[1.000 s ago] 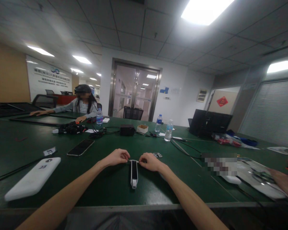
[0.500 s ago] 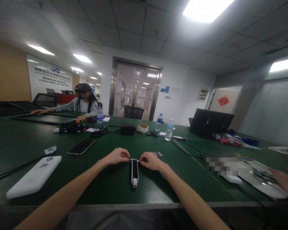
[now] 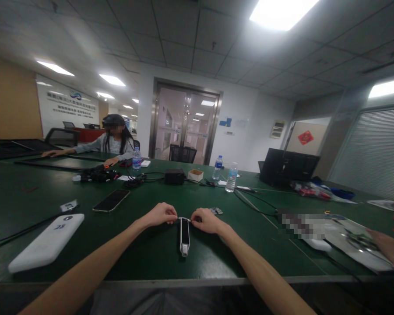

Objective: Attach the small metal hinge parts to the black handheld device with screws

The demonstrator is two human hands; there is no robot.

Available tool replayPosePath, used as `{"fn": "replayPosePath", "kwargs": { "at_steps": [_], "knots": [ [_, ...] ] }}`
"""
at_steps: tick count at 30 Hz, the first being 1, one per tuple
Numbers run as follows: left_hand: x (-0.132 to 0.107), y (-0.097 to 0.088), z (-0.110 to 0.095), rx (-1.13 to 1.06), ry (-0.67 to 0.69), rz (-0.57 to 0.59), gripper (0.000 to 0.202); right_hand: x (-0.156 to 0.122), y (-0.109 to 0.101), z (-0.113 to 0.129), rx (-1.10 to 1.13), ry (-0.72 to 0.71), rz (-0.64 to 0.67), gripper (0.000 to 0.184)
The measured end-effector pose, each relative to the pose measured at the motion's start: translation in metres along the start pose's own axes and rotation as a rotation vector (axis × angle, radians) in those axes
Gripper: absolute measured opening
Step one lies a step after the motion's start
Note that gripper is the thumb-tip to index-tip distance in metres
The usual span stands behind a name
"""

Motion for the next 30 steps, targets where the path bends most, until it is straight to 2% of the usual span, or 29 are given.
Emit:
{"fn": "replayPosePath", "kwargs": {
  "at_steps": [14, 22, 30],
  "knots": [
    [-0.006, -0.002, -0.006, 0.054, -0.021, -0.021, 0.033, 0.001, -0.001, 0.001, -0.006, 0.012, 0.003, 0.016],
    [-0.01, -0.007, -0.013, 0.078, -0.013, -0.079, 0.031, 0.0, 0.001, -0.001, 0.002, 0.015, 0.004, 0.015],
    [-0.012, -0.007, -0.016, 0.084, -0.019, -0.075, 0.033, 0.0, -0.002, 0.002, 0.002, 0.013, 0.006, 0.015]
  ]
}}
Point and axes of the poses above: each hand's wrist, its own x-axis towards the middle knuckle, its own y-axis out of the palm, z = x × y, the point moved 9 cm from there along x, towards the middle knuckle, and after that the axes turned 14 degrees about -y, right-handed, at the moved point
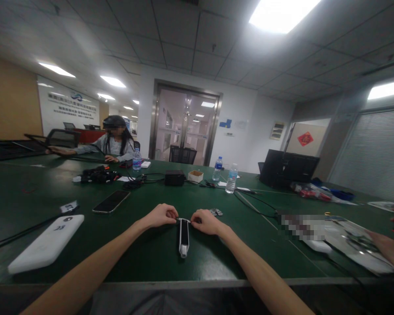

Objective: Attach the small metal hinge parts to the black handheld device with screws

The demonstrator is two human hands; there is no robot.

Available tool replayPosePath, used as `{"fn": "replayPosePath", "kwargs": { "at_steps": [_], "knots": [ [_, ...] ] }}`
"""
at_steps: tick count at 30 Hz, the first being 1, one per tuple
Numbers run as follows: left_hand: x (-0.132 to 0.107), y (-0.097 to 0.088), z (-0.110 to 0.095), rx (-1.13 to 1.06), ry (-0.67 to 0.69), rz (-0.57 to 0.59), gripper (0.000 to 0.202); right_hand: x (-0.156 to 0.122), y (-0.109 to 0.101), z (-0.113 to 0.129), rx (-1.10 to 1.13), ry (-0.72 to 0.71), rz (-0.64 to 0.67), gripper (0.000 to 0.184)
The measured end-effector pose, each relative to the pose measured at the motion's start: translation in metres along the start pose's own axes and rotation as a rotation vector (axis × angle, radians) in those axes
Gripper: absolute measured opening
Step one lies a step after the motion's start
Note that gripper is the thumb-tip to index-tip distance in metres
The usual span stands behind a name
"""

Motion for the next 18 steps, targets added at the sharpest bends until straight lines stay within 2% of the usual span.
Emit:
{"fn": "replayPosePath", "kwargs": {
  "at_steps": [18],
  "knots": [
    [0.0044, -0.0024, 0.0014, 0.068, 0.071, -0.059, 0.028, 0.0001, 0.0034, -0.0042, 0.0, -0.007, -0.008, 0.016]
  ]
}}
Point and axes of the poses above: each hand's wrist, its own x-axis towards the middle knuckle, its own y-axis out of the palm, z = x × y, the point moved 9 cm from there along x, towards the middle knuckle, and after that the axes turned 14 degrees about -y, right-handed, at the moved point
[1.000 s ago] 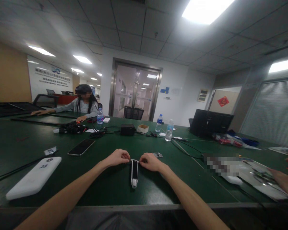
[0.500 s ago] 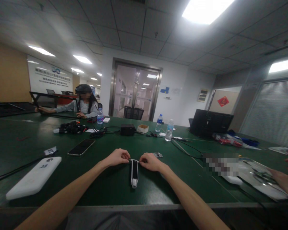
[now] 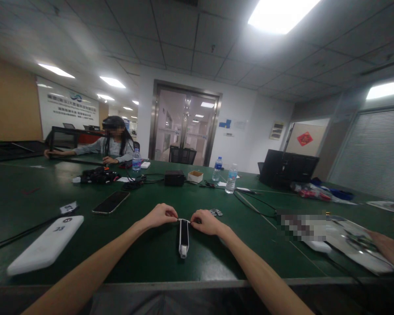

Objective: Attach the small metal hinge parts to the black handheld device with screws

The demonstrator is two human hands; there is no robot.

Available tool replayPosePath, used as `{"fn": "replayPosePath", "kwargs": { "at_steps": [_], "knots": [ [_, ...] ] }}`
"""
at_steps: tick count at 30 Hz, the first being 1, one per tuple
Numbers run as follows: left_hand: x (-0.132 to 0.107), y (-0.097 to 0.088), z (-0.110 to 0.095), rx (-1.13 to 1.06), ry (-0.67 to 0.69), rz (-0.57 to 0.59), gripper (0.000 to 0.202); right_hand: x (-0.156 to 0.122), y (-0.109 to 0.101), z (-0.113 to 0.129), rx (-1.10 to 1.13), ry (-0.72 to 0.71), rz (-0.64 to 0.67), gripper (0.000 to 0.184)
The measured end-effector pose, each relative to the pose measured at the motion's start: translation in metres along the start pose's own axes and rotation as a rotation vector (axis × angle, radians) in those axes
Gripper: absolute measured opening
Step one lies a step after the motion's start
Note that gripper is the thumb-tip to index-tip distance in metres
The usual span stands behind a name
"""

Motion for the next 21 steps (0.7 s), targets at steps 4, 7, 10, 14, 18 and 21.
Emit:
{"fn": "replayPosePath", "kwargs": {
  "at_steps": [4, 7, 10, 14, 18, 21],
  "knots": [
    [0.0009, 0.0012, 0.0027, -0.014, -0.007, 0.025, 0.033, 0.0002, -0.0018, 0.0019, 0.003, 0.014, 0.008, 0.015],
    [0.0008, 0.0019, 0.0038, -0.018, -0.016, 0.04, 0.034, 0.0004, -0.0023, 0.0028, -0.003, 0.012, 0.012, 0.015],
    [0.0004, 0.0024, 0.0036, -0.018, -0.012, 0.046, 0.032, 0.0004, -0.0024, 0.0028, -0.008, 0.003, 0.006, 0.015],
    [0.0005, 0.0025, 0.0043, -0.018, -0.016, 0.047, 0.031, 0.0004, -0.0024, 0.0026, -0.011, -0.01, -0.003, 0.014],
    [0.0002, 0.0024, 0.0041, -0.024, -0.02, 0.052, 0.033, 0.0004, -0.0017, 0.0011, 0.003, -0.001, 0.0, 0.015],
    [-0.0006, 0.0019, 0.0032, -0.028, -0.029, 0.053, 0.034, 0.0, -0.0016, 0.0005, 0.011, 0.009, 0.003, 0.015]
  ]
}}
Point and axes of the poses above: each hand's wrist, its own x-axis towards the middle knuckle, its own y-axis out of the palm, z = x × y, the point moved 9 cm from there along x, towards the middle knuckle, and after that the axes turned 14 degrees about -y, right-handed, at the moved point
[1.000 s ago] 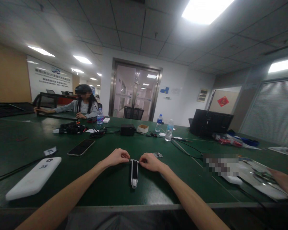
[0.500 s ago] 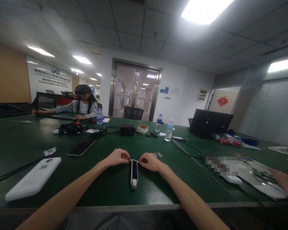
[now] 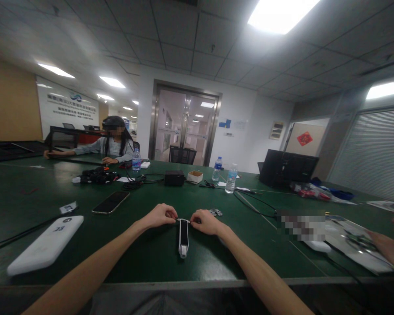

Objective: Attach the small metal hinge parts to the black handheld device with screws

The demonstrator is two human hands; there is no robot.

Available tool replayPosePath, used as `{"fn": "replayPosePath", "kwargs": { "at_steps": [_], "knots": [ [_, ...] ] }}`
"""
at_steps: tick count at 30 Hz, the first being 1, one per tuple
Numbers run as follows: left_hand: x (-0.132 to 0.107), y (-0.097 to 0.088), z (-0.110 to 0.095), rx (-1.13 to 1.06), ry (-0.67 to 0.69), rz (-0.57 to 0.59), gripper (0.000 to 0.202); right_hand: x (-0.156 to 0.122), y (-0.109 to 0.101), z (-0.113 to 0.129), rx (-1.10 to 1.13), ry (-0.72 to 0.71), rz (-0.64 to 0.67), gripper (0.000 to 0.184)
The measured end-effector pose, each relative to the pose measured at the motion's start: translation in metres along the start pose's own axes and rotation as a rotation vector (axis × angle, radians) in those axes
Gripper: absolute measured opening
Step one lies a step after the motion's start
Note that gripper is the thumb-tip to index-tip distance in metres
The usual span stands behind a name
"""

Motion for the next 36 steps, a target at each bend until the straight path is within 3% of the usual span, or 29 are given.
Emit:
{"fn": "replayPosePath", "kwargs": {
  "at_steps": [14, 36],
  "knots": [
    [0.002, -0.001, 0.0, 0.121, 0.052, -0.035, 0.031, 0.0, 0.003, -0.002, -0.009, 0.014, 0.017, 0.015],
    [0.009, 0.009, 0.012, 0.011, -0.031, 0.047, 0.04, 0.001, 0.002, 0.0, -0.017, -0.007, 0.01, 0.015]
  ]
}}
Point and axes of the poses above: each hand's wrist, its own x-axis towards the middle knuckle, its own y-axis out of the palm, z = x × y, the point moved 9 cm from there along x, towards the middle knuckle, and after that the axes turned 14 degrees about -y, right-handed, at the moved point
